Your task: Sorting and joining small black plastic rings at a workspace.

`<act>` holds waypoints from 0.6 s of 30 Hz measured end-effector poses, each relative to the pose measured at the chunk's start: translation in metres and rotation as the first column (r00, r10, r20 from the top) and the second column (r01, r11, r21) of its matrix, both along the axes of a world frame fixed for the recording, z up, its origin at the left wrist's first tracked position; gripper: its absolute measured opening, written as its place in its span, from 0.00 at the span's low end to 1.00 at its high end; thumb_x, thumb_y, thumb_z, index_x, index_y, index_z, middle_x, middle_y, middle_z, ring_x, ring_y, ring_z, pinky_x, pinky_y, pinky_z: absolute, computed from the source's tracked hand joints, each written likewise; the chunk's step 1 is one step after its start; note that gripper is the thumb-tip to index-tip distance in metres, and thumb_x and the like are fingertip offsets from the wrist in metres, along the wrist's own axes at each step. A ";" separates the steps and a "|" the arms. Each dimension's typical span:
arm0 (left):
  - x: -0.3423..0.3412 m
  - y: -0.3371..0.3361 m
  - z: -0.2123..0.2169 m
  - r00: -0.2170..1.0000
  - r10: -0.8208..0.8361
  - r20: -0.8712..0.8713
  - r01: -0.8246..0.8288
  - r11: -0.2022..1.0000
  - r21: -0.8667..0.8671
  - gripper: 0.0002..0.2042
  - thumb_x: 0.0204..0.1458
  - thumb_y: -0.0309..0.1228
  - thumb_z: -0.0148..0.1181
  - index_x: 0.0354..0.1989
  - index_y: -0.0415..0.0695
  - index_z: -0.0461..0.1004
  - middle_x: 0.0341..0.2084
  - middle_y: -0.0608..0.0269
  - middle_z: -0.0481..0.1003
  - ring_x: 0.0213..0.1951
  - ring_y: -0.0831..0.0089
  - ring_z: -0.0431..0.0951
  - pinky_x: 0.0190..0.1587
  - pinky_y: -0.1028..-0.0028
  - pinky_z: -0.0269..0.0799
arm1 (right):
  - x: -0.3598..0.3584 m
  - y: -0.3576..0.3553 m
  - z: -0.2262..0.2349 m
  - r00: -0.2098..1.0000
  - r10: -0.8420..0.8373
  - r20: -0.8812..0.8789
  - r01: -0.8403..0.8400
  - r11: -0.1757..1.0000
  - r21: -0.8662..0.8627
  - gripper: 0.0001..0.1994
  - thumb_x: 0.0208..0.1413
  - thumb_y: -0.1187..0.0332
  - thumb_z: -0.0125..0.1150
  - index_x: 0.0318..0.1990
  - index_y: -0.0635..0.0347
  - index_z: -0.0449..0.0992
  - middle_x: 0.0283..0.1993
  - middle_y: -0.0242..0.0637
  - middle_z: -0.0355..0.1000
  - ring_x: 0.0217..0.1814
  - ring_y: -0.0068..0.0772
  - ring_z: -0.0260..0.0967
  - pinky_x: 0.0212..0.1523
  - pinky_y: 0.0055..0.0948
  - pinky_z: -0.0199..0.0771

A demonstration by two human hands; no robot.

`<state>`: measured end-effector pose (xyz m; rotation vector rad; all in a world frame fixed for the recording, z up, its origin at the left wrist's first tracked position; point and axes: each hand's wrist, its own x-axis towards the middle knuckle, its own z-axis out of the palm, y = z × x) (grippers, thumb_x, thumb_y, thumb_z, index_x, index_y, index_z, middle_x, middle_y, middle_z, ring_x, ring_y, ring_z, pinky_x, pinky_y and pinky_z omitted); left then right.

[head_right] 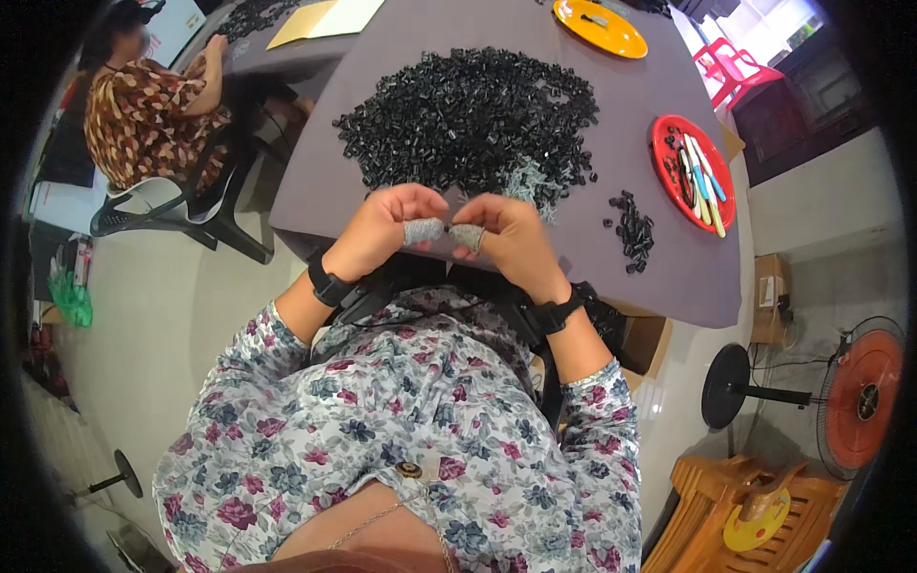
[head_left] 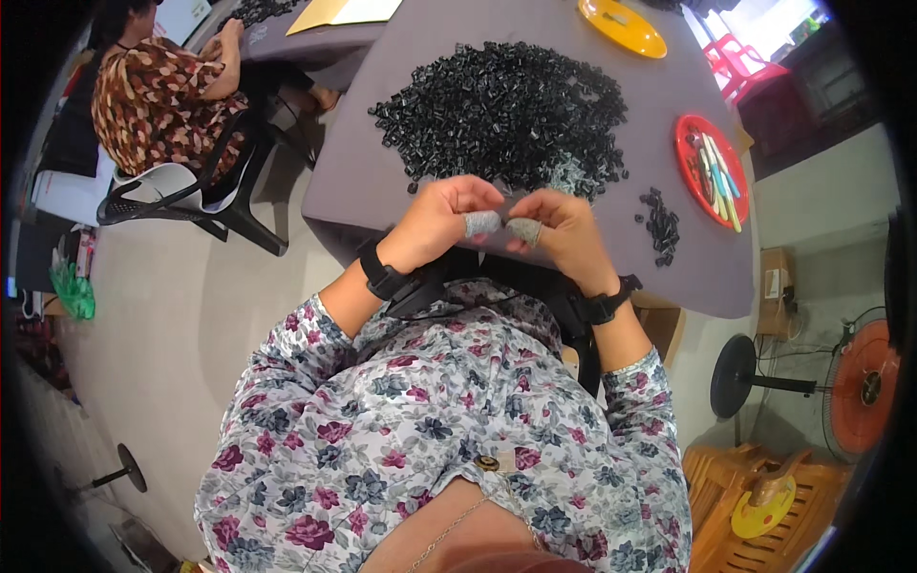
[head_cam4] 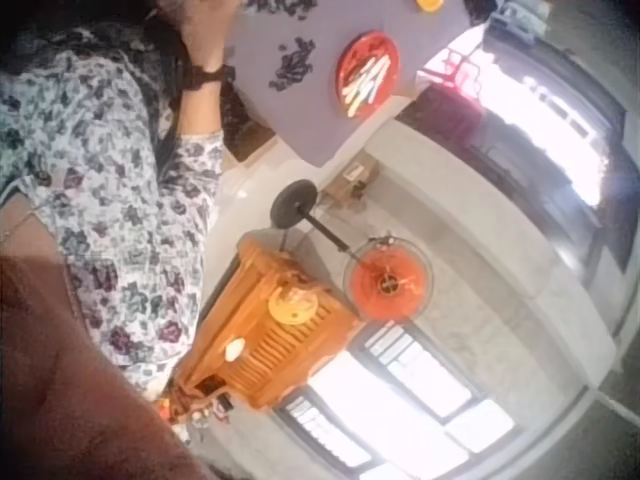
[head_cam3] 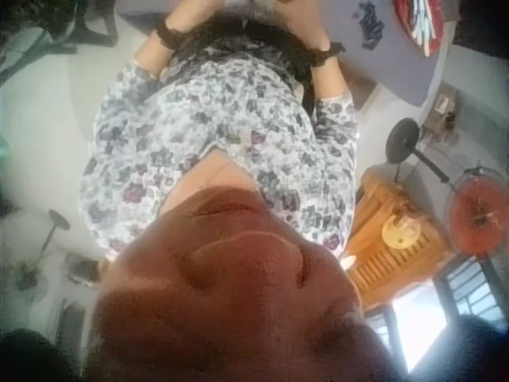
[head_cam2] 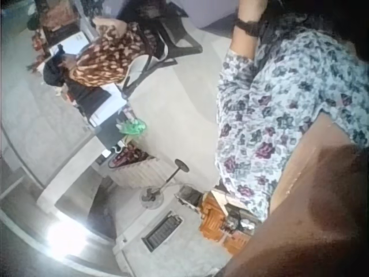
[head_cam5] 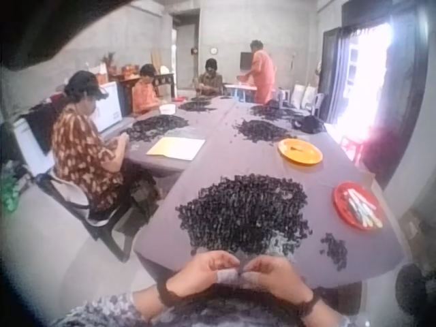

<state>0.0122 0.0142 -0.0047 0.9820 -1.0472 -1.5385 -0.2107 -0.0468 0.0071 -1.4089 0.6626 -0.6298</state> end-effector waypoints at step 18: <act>0.004 -0.003 -0.014 0.978 -0.200 -0.060 0.203 0.978 0.050 0.16 0.60 0.17 0.53 0.55 0.38 0.75 0.41 0.61 0.82 0.36 0.78 0.81 0.38 0.78 0.77 | 0.002 0.017 -0.017 0.992 0.058 -0.108 -0.070 0.992 -0.108 0.14 0.56 0.82 0.62 0.50 0.65 0.77 0.38 0.32 0.77 0.35 0.20 0.75 0.35 0.23 0.77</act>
